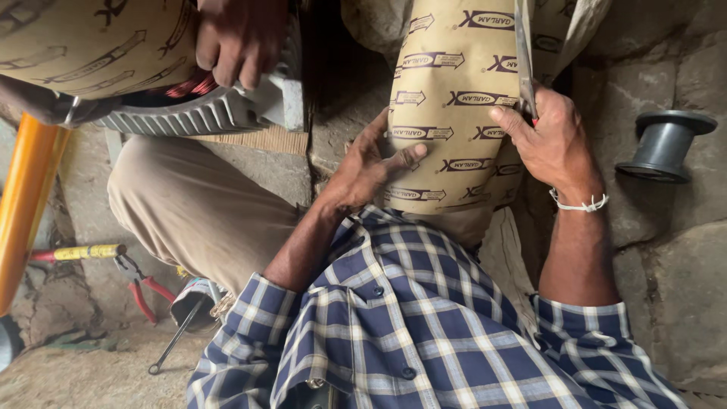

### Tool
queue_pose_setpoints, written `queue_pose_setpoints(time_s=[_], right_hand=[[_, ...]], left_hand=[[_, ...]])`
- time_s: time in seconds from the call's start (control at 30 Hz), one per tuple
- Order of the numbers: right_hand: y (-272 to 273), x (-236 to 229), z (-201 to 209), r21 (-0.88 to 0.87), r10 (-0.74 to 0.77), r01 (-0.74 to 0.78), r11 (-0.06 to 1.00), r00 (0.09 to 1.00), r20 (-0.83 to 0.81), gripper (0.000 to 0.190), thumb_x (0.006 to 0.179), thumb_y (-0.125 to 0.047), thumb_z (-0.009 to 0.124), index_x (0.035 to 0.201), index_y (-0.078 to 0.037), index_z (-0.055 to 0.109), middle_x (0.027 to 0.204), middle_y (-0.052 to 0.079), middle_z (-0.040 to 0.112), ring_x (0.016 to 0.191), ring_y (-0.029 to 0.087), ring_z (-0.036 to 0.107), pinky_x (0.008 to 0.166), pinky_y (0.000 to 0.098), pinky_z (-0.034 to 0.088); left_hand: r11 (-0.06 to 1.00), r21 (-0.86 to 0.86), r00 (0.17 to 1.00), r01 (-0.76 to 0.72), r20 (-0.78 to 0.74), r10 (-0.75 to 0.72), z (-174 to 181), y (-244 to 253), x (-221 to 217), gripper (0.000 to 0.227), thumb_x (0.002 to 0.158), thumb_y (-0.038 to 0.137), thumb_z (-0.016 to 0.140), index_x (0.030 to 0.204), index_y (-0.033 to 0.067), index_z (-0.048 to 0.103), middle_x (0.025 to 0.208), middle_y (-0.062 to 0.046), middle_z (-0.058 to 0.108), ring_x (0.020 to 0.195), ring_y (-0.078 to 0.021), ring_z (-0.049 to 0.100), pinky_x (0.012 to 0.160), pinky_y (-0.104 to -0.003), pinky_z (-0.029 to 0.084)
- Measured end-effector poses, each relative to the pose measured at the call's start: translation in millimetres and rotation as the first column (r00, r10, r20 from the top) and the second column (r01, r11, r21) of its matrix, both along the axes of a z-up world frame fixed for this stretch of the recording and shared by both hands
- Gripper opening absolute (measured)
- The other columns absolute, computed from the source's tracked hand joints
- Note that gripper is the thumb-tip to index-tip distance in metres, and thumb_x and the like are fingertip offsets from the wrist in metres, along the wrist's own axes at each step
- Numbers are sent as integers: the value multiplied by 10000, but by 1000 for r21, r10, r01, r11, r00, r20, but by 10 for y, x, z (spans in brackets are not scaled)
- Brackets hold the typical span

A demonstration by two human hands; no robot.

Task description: The person cuts a long strip from a roll of branded cardboard using scissors. They hold the roll steady with one hand and cut along its length with the other. A second person is visible nearby, working on a motor stator.

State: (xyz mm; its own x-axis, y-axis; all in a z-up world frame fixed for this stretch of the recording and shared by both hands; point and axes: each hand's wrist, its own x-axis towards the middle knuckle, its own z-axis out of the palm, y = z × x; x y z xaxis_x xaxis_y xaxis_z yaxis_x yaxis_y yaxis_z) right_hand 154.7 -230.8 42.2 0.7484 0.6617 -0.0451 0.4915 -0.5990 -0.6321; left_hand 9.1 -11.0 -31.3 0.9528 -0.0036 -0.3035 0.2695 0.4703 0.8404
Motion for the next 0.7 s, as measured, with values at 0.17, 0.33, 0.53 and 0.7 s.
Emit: queue_pose_setpoints(time_s=[0.17,0.33,0.53,0.7], right_hand=[[11,-62,9,-32,-13,13,999,1000,12,250,1063,-191,713,1219,4,695,1078,182,736,959,297,717,838,414,543],[-50,-39,-31,-70,-73,70,995,997,-38,274,1073,-210,717,1241,5,697,912,126,697,790,214,613,755,374,512],[-72,164,-104,96,-160,158,983,987,19,301,1132,-247,744,1077,41,678,807,58,628,723,109,544,666,312,462],[-144,117,-115,45,-232,229,972,971,60,316,1050,-277,806,1041,22,701,842,66,675,734,118,573,675,326,485]], left_hand=[[997,-63,999,-53,-3,53,-109,-54,-70,761,892,240,808,1532,52,440,1413,-139,637,1320,-254,584,1117,-388,494],[994,-84,992,-76,94,84,-350,-215,-42,666,929,234,760,1490,19,471,1358,-150,671,1281,-260,625,1118,-377,528],[971,14,911,-240,349,220,-491,-335,302,470,1030,99,714,1452,-17,544,1363,-131,688,1291,-193,617,1164,-328,497],[951,-70,920,-300,244,308,-555,-447,605,414,991,-3,710,1386,-34,592,1256,-138,705,1134,-164,640,1034,-326,544]])
